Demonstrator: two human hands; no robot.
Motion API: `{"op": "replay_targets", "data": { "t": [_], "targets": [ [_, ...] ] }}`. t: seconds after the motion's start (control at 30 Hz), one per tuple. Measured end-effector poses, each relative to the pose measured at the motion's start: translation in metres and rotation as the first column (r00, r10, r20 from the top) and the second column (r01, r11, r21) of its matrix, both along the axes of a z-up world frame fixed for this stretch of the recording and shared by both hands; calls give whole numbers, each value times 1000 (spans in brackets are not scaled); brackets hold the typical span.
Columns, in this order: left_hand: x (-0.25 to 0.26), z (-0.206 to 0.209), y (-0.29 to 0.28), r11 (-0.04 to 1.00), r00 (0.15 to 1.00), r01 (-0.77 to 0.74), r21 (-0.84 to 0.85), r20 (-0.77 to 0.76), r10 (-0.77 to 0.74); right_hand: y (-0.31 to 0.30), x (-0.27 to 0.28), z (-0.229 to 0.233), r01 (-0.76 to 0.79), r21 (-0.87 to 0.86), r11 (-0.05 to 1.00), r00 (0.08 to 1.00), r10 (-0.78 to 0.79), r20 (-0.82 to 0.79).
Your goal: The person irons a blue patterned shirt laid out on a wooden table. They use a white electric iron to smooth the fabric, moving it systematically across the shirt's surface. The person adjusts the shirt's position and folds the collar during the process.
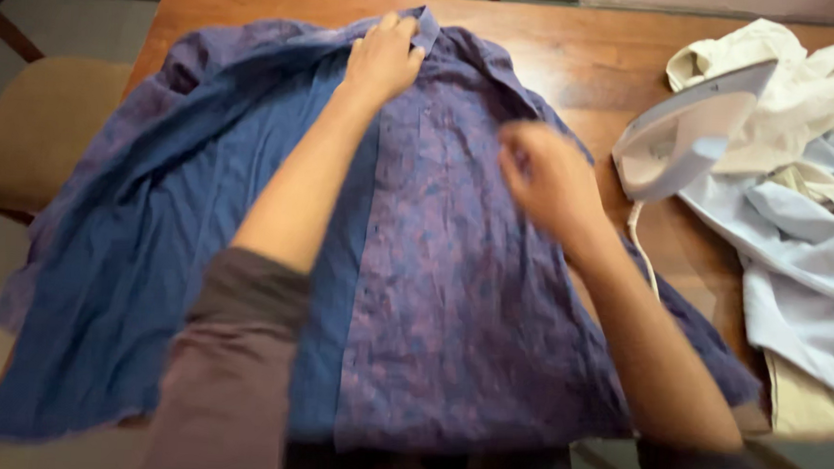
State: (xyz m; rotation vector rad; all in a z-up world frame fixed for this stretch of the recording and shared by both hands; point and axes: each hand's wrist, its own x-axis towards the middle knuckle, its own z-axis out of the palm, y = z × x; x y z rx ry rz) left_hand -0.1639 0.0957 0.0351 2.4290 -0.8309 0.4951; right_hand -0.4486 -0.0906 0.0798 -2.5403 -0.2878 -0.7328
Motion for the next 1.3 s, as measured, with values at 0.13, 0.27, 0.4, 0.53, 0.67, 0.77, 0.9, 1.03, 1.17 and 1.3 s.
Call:
{"op": "replay_targets", "data": {
  "t": [0.13, 0.27, 0.4, 0.53, 0.67, 0.77, 0.9, 1.03, 1.17, 1.3],
  "targets": [
    [57, -19, -35, 983, 989, -99, -155, -121, 81, -52, 153, -28, 220, 81, 972, 972, -225, 65],
    [87, -41, -45, 998, 948, -42, -52, -318, 24, -79, 235, -69, 355, 23, 935, 915, -352, 198],
    [111, -77, -46, 980, 966, 151, -132, -189, -174, -87, 261, -80, 420, -37, 907, 893, -420, -165],
    [125, -96, -44, 962, 978, 149, -227, -109, -177, -118, 277, -66, 568, 82, 819, 823, -568, -25],
    [100, -84, -46, 978, 998, 68, -196, 21, -66, -133, 278, -70, 555, 287, 781, 832, -518, -200],
    [64, -70, -50, 981, 854, -143, -132, 484, 190, -119, 271, -84, 515, 64, 855, 836, -517, 182],
    [28, -62, -59, 970, 986, 25, 241, 152, -63, -49, 224, -96, 259, -150, 954, 950, -223, 220],
    [1, -73, -60, 976, 999, 41, 216, 6, -44, 11, 176, -94, 362, -310, 879, 888, -427, -173],
    [2, -68, -52, 970, 997, -41, 239, -61, 57, 6, 169, -92, 423, -253, 870, 782, -491, -383],
    [5, -63, -46, 950, 985, -16, 311, -161, 69, -17, 177, -109, 295, -212, 932, 838, -359, -410]
  ]
}}
